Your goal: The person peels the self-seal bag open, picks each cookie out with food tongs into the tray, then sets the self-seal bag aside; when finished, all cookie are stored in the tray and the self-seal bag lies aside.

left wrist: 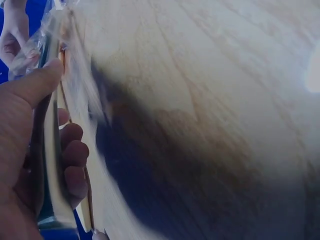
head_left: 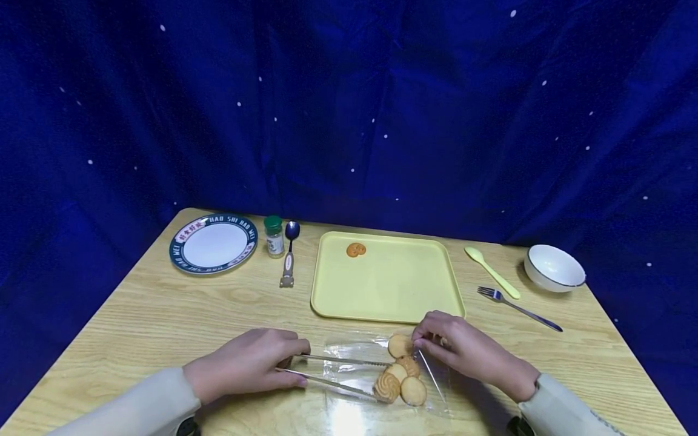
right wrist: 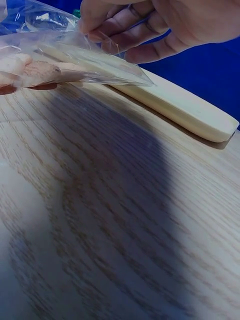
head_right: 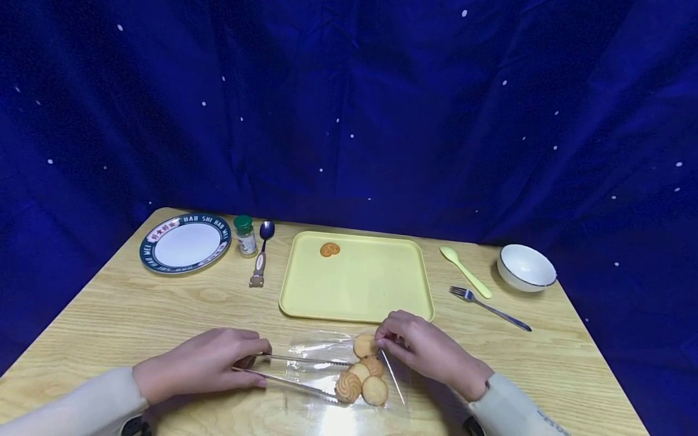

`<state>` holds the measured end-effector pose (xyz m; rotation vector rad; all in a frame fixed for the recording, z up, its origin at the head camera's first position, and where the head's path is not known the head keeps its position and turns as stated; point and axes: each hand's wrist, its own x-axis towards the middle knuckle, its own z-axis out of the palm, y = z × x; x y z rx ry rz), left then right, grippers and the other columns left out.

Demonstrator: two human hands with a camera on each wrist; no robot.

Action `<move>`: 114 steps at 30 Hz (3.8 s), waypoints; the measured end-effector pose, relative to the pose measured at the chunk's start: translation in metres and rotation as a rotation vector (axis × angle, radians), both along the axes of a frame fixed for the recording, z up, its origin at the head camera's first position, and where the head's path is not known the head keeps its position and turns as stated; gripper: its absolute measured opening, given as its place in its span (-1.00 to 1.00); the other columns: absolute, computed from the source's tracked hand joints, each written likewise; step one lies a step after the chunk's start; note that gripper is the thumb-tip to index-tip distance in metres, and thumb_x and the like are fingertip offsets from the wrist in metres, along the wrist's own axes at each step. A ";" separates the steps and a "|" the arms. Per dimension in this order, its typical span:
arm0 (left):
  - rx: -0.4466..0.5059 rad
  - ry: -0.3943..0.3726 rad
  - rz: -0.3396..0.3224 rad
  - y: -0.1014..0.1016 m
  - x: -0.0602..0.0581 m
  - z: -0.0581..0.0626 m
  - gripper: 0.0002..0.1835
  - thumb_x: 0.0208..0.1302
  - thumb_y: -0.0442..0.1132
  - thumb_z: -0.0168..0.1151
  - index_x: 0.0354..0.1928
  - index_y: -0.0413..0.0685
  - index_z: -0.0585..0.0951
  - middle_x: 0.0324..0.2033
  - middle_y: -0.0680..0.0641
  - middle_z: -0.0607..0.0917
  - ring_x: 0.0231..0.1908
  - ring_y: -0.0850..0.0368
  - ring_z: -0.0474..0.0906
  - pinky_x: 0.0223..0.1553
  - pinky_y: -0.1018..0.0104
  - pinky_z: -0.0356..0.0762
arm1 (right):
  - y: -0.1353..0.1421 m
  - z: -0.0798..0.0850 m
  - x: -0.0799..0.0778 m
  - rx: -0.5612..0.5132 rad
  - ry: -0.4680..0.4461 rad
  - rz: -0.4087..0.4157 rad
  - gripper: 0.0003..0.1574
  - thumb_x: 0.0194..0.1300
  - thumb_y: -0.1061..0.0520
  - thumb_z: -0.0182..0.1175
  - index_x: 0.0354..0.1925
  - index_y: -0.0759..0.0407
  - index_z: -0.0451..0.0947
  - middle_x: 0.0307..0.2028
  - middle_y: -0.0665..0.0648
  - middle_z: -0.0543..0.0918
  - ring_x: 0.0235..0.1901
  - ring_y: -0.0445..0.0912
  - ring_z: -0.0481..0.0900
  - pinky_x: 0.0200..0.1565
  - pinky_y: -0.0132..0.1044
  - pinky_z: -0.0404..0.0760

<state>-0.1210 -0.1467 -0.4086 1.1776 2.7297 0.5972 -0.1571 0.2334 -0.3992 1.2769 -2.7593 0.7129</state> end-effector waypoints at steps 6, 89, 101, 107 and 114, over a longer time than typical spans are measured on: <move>-0.027 0.059 -0.035 0.002 0.000 -0.001 -0.68 0.26 0.25 0.17 -0.26 0.20 0.52 -0.56 0.25 0.39 -0.61 0.47 0.17 -0.60 0.52 0.14 | -0.001 0.000 0.000 0.004 0.002 0.001 -0.93 0.39 0.04 0.15 -0.26 -0.16 0.55 -0.36 -0.28 0.51 -0.38 -0.43 0.39 -0.33 -0.48 0.48; -0.135 -0.041 0.613 0.092 -0.127 0.027 -0.62 0.31 0.15 0.17 -0.12 -0.01 0.59 -0.31 0.00 0.69 -0.27 0.04 0.63 -0.28 0.10 0.56 | -0.012 0.001 -0.001 0.031 0.028 0.029 -0.94 0.40 0.04 0.14 -0.25 -0.14 0.56 -0.32 -0.28 0.51 -0.35 -0.43 0.39 -0.29 -0.52 0.46; -0.027 0.161 0.516 0.047 -0.089 0.057 -0.58 0.25 0.20 0.22 -0.16 0.01 0.59 -0.50 0.03 0.66 -0.56 0.16 0.51 -0.57 0.23 0.39 | -0.007 -0.003 0.001 0.023 0.011 0.017 -0.93 0.40 0.04 0.14 -0.24 -0.13 0.57 -0.32 -0.29 0.52 -0.35 -0.43 0.39 -0.29 -0.53 0.46; 0.008 0.108 0.402 -0.002 -0.057 0.065 -0.66 0.23 0.19 0.25 -0.21 0.12 0.59 -0.65 0.15 0.51 -0.68 0.33 0.31 -0.64 0.37 0.25 | -0.001 -0.002 0.001 0.004 0.044 -0.005 -0.94 0.39 0.05 0.16 -0.26 -0.12 0.57 -0.34 -0.28 0.51 -0.35 -0.44 0.40 -0.29 -0.52 0.47; 0.057 -0.046 0.207 -0.055 -0.025 0.065 -0.76 0.19 0.17 0.30 -0.33 0.25 0.58 -0.66 0.27 0.40 -0.66 0.45 0.24 -0.61 0.49 0.24 | 0.002 -0.001 0.002 -0.006 0.041 -0.009 -0.94 0.39 0.06 0.15 -0.25 -0.12 0.56 -0.35 -0.27 0.50 -0.36 -0.43 0.40 -0.30 -0.51 0.48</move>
